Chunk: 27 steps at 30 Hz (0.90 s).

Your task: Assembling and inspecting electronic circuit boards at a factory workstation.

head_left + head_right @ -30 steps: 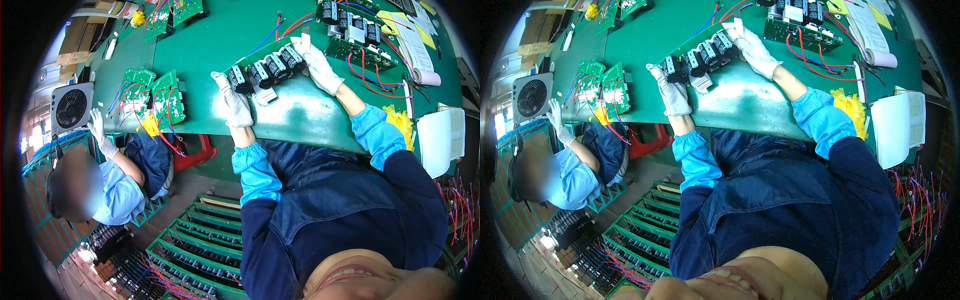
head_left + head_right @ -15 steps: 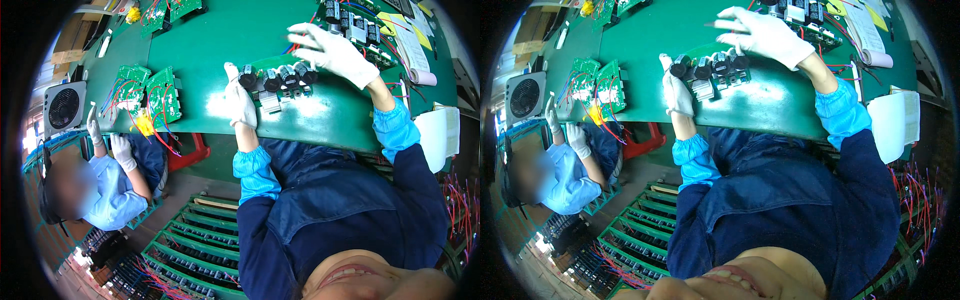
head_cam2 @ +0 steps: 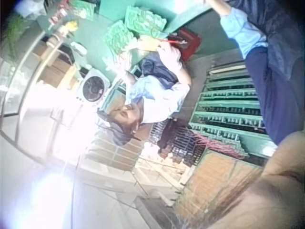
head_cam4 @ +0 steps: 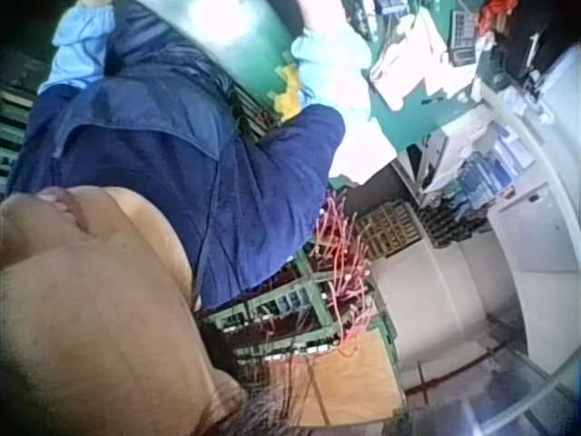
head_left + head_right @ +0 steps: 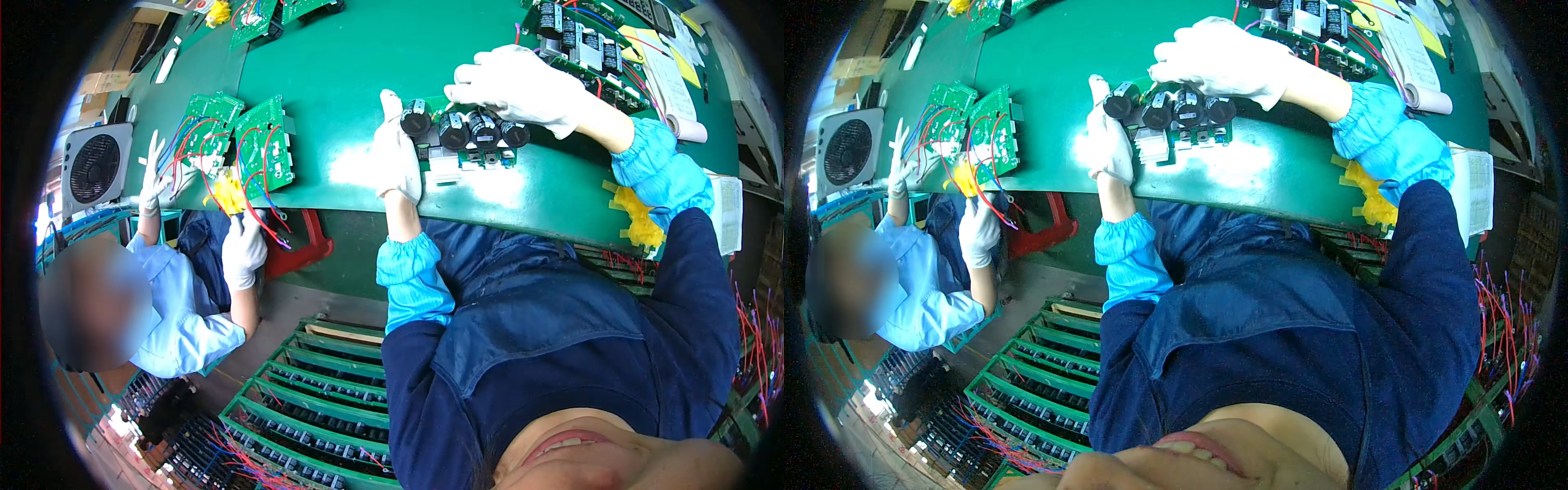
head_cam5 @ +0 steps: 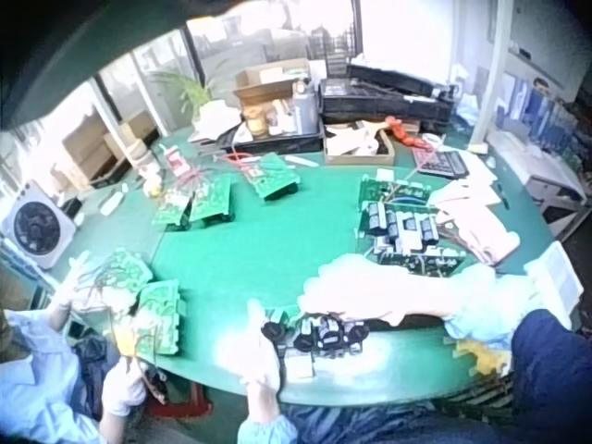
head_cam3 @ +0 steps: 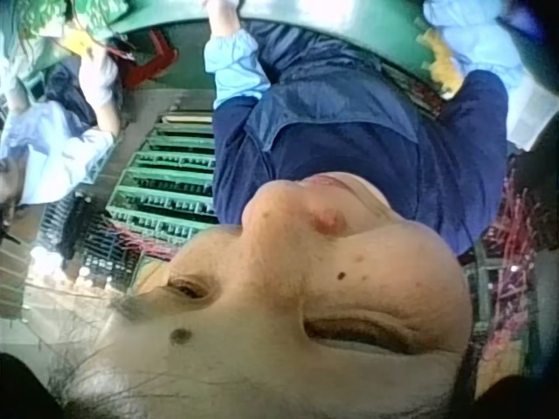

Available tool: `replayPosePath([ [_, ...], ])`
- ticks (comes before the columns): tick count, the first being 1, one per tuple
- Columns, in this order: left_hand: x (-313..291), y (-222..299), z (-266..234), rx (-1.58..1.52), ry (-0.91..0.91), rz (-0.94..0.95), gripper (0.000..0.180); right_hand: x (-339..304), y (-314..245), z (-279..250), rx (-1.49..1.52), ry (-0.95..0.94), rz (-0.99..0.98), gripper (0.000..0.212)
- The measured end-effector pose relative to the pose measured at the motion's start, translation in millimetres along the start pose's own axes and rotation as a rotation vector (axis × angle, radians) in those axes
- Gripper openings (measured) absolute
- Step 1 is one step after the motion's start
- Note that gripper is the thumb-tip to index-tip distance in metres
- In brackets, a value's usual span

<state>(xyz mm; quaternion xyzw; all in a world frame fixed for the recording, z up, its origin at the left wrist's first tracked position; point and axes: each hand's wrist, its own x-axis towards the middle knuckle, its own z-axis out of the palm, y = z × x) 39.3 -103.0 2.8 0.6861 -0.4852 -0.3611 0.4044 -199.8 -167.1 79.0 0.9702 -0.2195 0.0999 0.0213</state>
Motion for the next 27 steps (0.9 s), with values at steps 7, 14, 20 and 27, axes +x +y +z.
replayPosePath([
  [7,6.8,-12.0,-3.4,0.012,0.059,0.128,0.050,0.2,-7.8,-19.0,0.138,0.216,0.162,0.031],
  [14,1.7,-12.6,-16.4,0.028,0.103,0.284,0.051,-8.2,-40.6,-25.1,0.299,0.311,0.475,0.031],
  [20,-34.8,148.9,-77.7,0.672,-0.030,0.796,0.028,-67.0,-76.8,-19.9,1.002,0.655,1.010,0.024],
  [27,-19.9,135.4,-40.3,1.059,-0.162,1.097,0.020,-96.6,-90.5,8.1,1.026,0.747,1.103,0.030],
])
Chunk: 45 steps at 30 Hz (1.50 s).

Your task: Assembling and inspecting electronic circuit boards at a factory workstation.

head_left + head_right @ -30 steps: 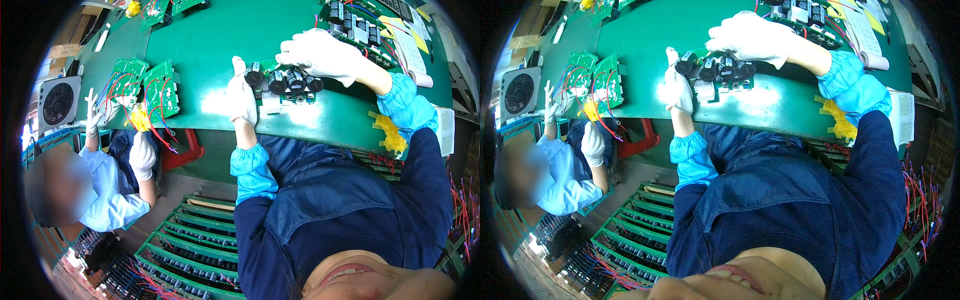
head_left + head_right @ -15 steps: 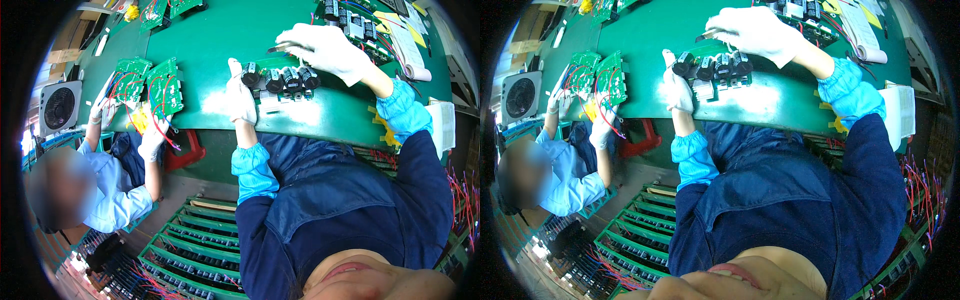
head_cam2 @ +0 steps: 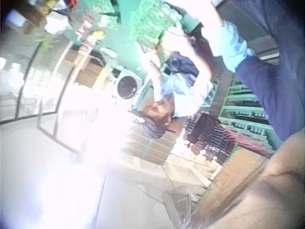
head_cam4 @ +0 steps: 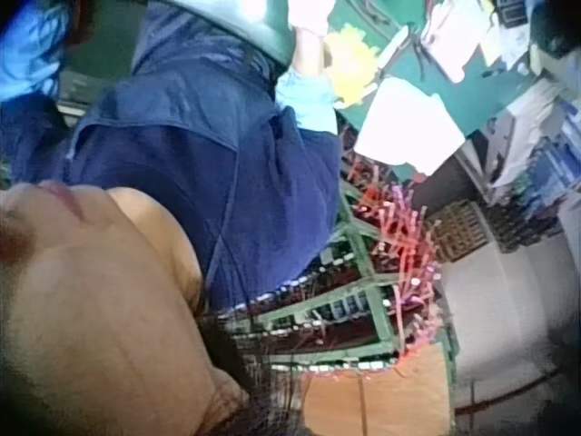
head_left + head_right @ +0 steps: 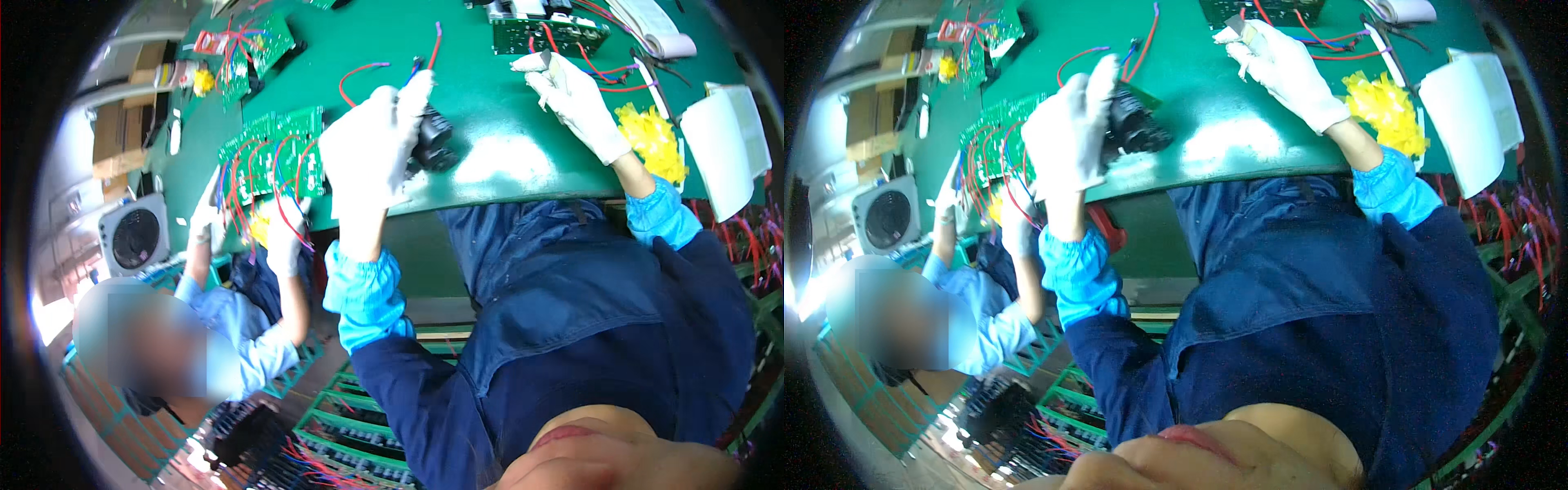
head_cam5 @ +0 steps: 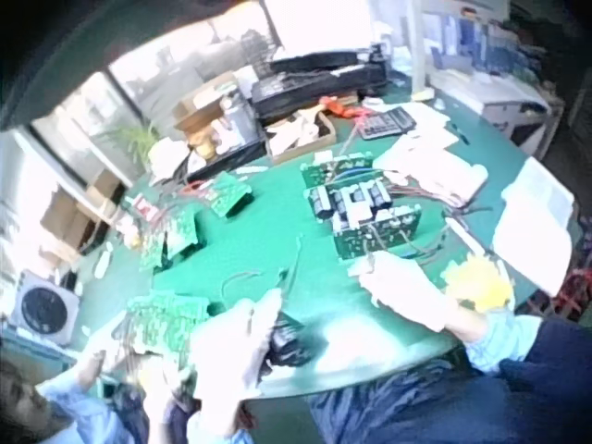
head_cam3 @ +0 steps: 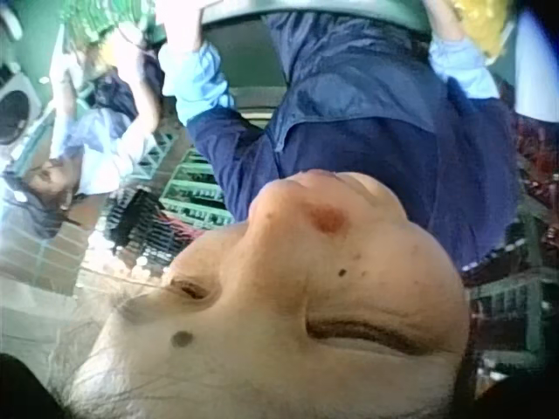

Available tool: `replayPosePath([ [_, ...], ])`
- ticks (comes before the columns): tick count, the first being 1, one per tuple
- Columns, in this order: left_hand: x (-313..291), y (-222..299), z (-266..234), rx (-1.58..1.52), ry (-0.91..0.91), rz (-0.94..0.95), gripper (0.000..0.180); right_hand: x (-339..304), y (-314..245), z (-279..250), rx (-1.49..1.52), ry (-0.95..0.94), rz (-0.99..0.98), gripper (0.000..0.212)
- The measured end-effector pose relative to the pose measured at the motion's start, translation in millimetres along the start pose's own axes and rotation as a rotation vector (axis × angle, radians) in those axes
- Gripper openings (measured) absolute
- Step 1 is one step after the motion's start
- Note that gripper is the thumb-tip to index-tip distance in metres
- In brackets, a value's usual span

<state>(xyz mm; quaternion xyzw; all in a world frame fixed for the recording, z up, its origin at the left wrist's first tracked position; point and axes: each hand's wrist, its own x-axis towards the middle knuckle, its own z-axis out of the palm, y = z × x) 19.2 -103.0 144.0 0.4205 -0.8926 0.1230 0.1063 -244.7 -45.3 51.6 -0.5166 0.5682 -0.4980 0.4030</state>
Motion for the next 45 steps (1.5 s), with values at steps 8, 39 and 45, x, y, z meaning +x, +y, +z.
replayPosePath([
  [8,13.6,22.2,-19.0,0.029,-0.261,-0.230,0.057,-18.0,-11.3,-11.5,-0.110,0.016,-0.040,0.021],
  [39,-66.8,39.1,120.5,-1.770,0.408,-1.299,0.040,-34.8,-2.0,-3.6,-0.049,-0.295,0.129,0.030],
  [45,-77.8,47.6,128.0,-1.756,0.277,-1.235,0.051,-33.4,45.6,11.0,-0.556,-0.079,-0.587,0.026],
])
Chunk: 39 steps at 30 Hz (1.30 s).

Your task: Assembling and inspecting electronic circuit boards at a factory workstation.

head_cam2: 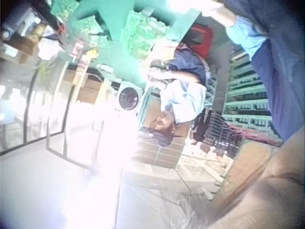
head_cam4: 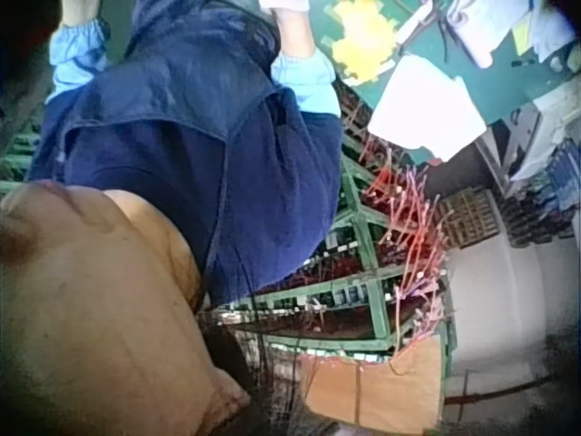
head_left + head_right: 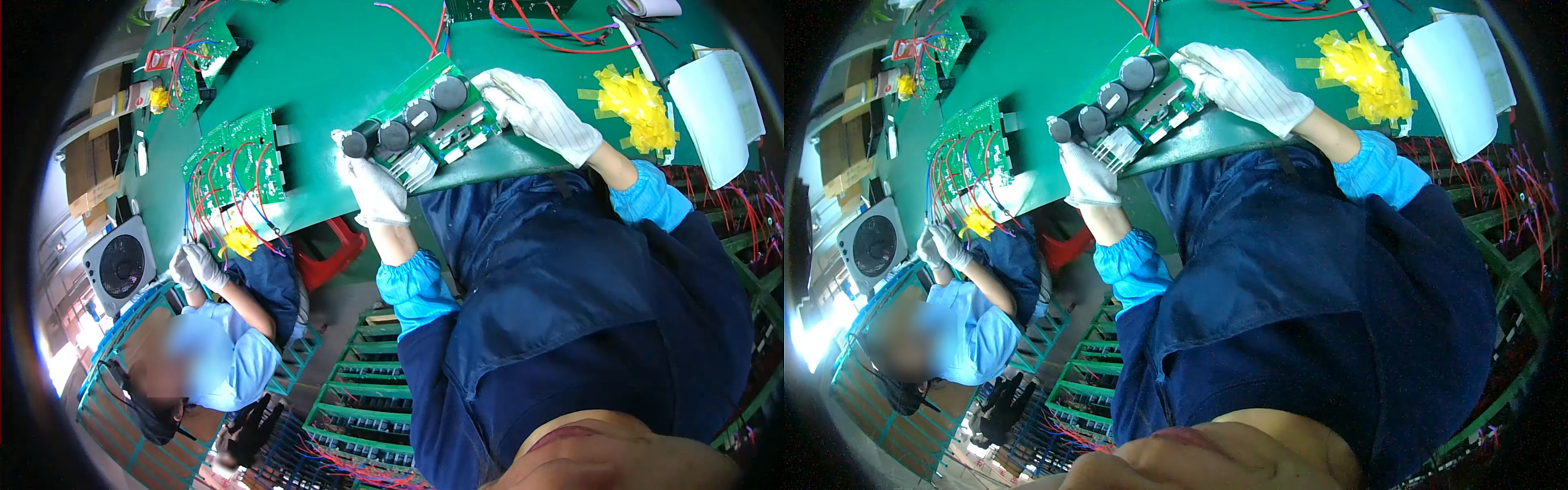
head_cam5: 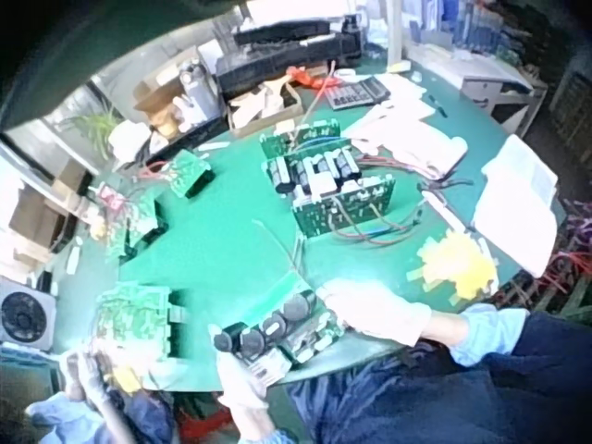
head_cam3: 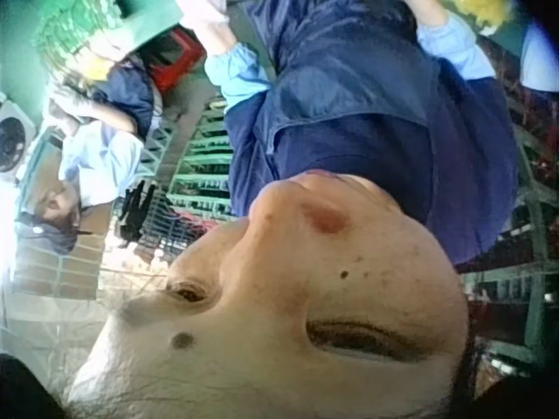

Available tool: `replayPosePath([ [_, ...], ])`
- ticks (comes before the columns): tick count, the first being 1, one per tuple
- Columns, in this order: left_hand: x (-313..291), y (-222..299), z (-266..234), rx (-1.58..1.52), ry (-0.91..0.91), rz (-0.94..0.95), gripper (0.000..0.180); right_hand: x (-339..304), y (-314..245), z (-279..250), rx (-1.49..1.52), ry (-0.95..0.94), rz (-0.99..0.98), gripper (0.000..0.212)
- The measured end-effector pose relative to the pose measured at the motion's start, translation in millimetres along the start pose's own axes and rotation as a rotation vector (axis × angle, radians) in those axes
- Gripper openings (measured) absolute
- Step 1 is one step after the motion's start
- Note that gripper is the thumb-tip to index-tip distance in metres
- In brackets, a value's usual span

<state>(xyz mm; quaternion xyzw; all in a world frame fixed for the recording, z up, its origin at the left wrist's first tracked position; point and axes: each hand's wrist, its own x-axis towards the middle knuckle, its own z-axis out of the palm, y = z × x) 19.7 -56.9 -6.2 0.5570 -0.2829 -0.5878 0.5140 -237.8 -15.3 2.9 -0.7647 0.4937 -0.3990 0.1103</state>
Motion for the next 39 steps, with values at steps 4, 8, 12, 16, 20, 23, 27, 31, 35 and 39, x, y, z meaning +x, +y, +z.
replayPosePath([
  [4,6.4,-9.5,-9.1,-0.100,-0.021,-0.024,0.039,-0.3,2.1,1.4,0.163,-0.043,0.149,0.025],
  [8,10.0,-25.4,-17.9,-0.028,-0.008,0.020,0.050,-6.5,7.5,0.4,0.214,-0.188,0.374,0.027],
  [12,12.5,-36.2,-22.3,0.069,0.003,0.026,0.055,1.1,-13.1,-19.0,0.270,-0.149,0.481,0.023],
  [16,22.2,-42.4,-34.8,0.163,-0.052,0.042,0.053,1.8,-14.7,-45.5,-0.089,-0.087,0.109,0.025],
  [20,21.7,-38.9,-30.4,0.188,-0.047,0.037,0.053,-1.7,-7.0,-45.7,-0.199,-0.194,-0.031,0.033],
  [23,16.8,-33.2,-28.0,0.216,-0.033,0.043,0.053,-6.1,-7.8,-35.9,-0.324,-0.259,0.025,0.034],
  [27,6.9,-27.7,-15.1,0.189,-0.050,0.053,0.053,-15.4,-5.6,-30.2,-0.539,-0.263,-0.058,0.034],
  [31,3.7,-30.8,-20.4,0.251,-0.020,0.041,0.053,-22.3,6.7,-15.0,-0.568,-0.294,-0.221,0.029],
  [35,-1.9,-16.3,9.6,0.249,-0.053,-0.004,0.053,-9.6,4.9,-42.1,-0.532,-0.354,-0.223,0.019],
  [39,-2.1,-12.9,-1.3,0.263,0.000,0.040,0.052,-1.1,6.1,-33.7,-0.532,-0.414,-0.302,0.019],
])
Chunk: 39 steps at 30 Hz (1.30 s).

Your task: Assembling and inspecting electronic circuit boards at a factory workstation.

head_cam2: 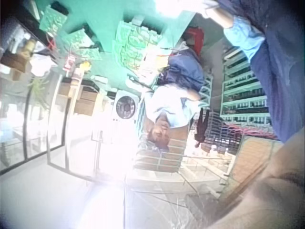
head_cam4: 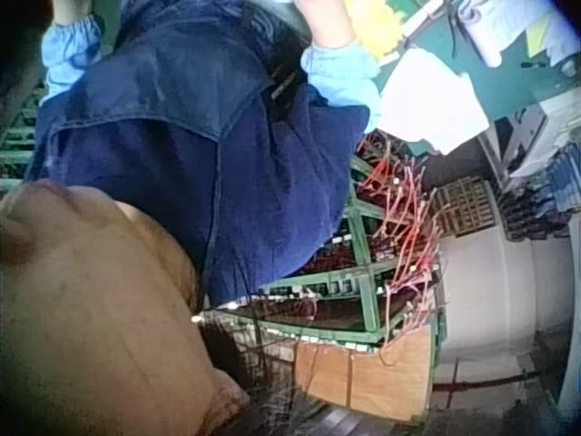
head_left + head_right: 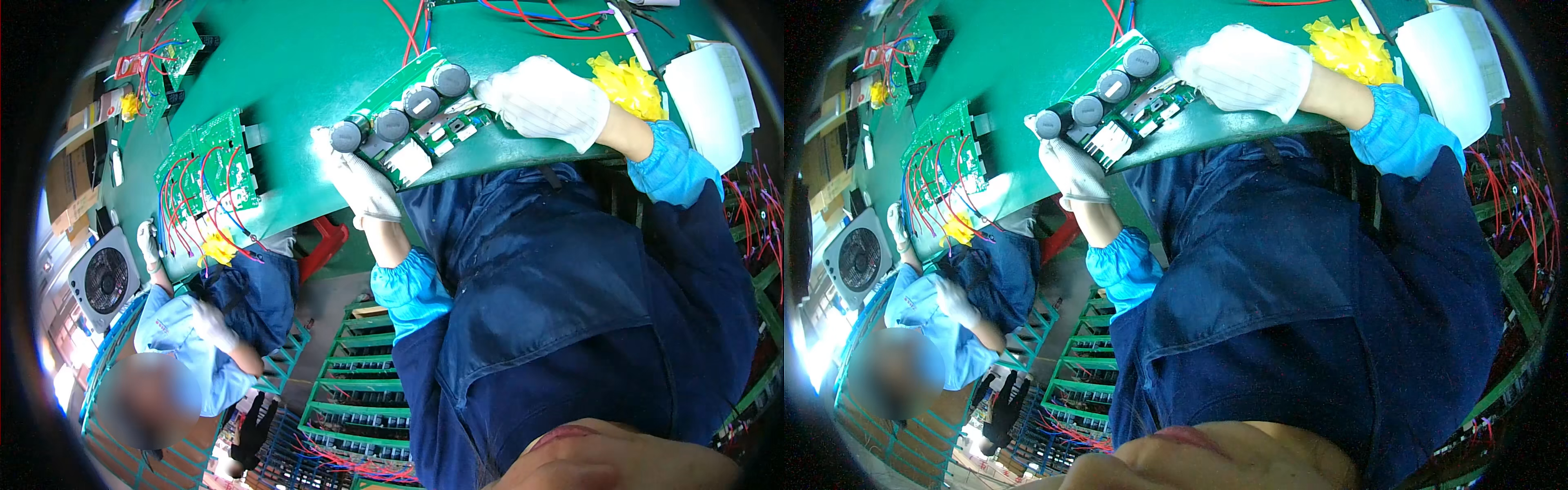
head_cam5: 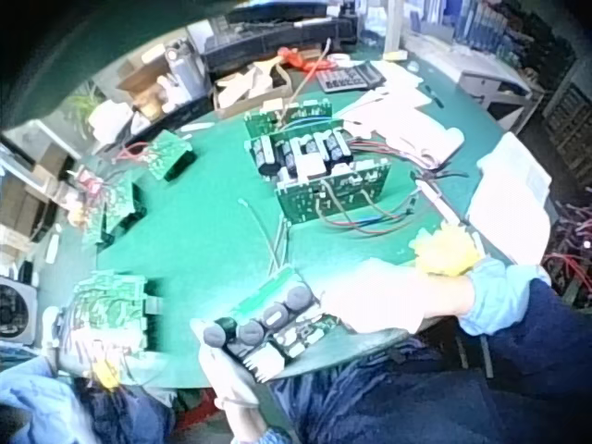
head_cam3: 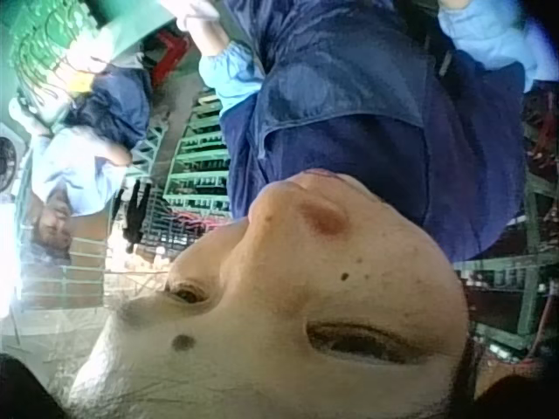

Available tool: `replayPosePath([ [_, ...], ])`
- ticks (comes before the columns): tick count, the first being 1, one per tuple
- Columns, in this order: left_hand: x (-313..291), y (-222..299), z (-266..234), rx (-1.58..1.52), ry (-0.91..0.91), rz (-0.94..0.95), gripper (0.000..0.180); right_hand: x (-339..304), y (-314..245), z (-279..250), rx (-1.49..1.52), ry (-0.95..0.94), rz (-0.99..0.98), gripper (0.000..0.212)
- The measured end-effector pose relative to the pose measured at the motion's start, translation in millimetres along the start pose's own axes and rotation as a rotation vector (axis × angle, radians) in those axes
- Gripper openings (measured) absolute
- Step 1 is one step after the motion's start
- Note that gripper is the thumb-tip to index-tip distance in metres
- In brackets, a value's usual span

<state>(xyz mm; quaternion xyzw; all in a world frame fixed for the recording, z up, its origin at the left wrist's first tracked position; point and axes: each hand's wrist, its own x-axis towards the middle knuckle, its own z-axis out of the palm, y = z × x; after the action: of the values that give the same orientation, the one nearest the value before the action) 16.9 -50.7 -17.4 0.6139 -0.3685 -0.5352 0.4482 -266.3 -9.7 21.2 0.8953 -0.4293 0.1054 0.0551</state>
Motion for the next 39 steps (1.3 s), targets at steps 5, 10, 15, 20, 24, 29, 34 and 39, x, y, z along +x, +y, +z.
replayPosePath([
  [5,10.8,-22.7,-17.4,0.062,-0.052,0.070,0.051,6.0,1.4,3.8,0.144,-0.128,0.130,0.019],
  [10,-3.7,5.4,3.1,-0.065,-0.066,0.013,0.049,2.3,0.0,-7.6,0.124,-0.185,0.160,0.022],
  [15,-7.9,6.0,6.1,-0.085,-0.032,-0.063,0.048,-3.7,-4.2,-4.6,-0.030,0.175,0.033,0.024],
  [20,-7.3,3.2,6.6,-0.071,-0.023,-0.036,0.050,5.2,5.6,-10.9,0.191,-0.112,0.113,0.010],
  [24,7.8,-22.8,-17.0,-0.046,-0.086,0.043,0.050,1.1,8.5,-16.2,0.185,-0.232,0.249,0.014],
  [29,4.9,-16.8,-11.5,-0.009,-0.087,0.060,0.051,-35.0,23.8,-26.3,0.189,-0.075,0.473,0.035],
  [34,-3.5,-1.0,-5.0,-0.059,-0.059,0.027,0.052,-35.9,20.0,-55.6,0.079,-0.080,0.632,0.044],
  [39,-14.6,8.9,8.1,-0.048,0.012,0.119,0.053,-55.7,13.0,-44.7,-0.078,-0.236,0.480,0.035],
])
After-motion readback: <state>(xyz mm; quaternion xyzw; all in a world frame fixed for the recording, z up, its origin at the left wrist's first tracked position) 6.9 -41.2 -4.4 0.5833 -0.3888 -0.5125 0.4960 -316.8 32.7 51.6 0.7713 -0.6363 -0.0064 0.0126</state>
